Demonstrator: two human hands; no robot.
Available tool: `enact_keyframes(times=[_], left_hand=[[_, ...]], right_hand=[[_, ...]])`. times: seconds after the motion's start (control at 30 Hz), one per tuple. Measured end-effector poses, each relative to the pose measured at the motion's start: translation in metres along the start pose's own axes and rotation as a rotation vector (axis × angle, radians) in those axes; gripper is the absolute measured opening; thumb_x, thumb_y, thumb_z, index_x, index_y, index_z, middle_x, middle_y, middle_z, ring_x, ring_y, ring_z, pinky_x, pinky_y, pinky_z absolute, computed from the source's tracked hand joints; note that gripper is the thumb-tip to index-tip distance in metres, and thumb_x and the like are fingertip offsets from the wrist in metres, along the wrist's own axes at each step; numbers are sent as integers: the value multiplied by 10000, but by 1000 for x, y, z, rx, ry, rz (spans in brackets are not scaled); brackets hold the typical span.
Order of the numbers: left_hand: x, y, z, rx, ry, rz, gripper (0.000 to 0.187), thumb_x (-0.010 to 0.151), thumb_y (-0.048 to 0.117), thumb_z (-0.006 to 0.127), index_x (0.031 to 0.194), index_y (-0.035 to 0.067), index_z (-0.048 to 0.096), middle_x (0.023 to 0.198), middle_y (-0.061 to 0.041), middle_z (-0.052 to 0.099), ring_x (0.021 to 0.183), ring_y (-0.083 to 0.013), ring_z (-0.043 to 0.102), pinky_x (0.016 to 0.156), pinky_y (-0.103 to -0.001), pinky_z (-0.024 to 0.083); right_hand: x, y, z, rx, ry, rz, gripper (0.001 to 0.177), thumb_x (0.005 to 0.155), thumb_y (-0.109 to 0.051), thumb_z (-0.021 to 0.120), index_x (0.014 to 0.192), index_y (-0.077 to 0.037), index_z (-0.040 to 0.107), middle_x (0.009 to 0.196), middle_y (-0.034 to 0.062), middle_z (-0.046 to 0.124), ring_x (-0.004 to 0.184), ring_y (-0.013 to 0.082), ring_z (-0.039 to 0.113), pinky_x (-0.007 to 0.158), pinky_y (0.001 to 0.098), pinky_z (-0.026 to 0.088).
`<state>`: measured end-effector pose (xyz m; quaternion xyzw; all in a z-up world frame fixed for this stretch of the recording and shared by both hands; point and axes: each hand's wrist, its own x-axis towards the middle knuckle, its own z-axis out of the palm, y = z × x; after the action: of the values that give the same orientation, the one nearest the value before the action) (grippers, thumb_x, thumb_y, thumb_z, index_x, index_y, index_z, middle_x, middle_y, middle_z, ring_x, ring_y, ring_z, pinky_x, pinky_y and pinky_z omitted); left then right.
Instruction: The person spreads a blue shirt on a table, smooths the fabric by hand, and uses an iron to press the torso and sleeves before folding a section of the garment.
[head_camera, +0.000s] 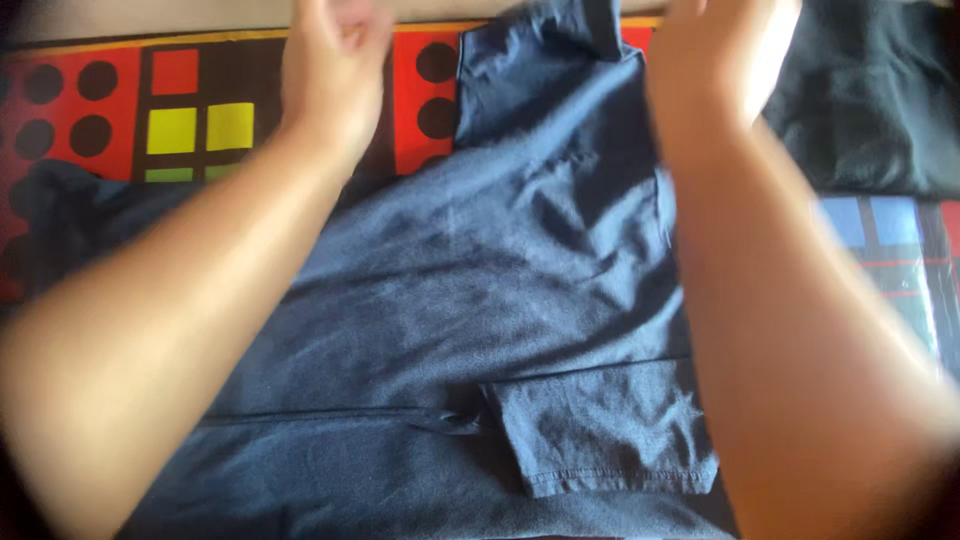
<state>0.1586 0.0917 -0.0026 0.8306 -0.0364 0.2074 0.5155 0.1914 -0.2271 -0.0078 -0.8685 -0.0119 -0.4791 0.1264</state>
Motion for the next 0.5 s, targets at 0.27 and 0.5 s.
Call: enact_keyframes(times=[0.27, 0.5], left_hand=[[-162, 0, -145, 974, 72, -167, 332, 1103, 305, 642, 1406, 188, 577, 1314, -132, 565, 1282, -362, 538, 1066, -562, 394], [-188, -41, -212, 1001, -22, -154, 539, 1133, 375, 529, 1632, 195, 433, 1655, -248, 299, 1518, -465, 217, 1100, -687, 154]], right_hand=[[-107, -58, -106, 256, -645, -23, 351, 1031, -172, 574, 1374, -100, 565, 1383, 172, 550, 1326, 385, 494, 1107, 512, 382], [-97, -45, -95, 81, -792, 22, 691, 1018, -434, 501, 1603, -115, 319, 1654, 213, 196, 1504, 410, 130, 1161, 631, 81]])
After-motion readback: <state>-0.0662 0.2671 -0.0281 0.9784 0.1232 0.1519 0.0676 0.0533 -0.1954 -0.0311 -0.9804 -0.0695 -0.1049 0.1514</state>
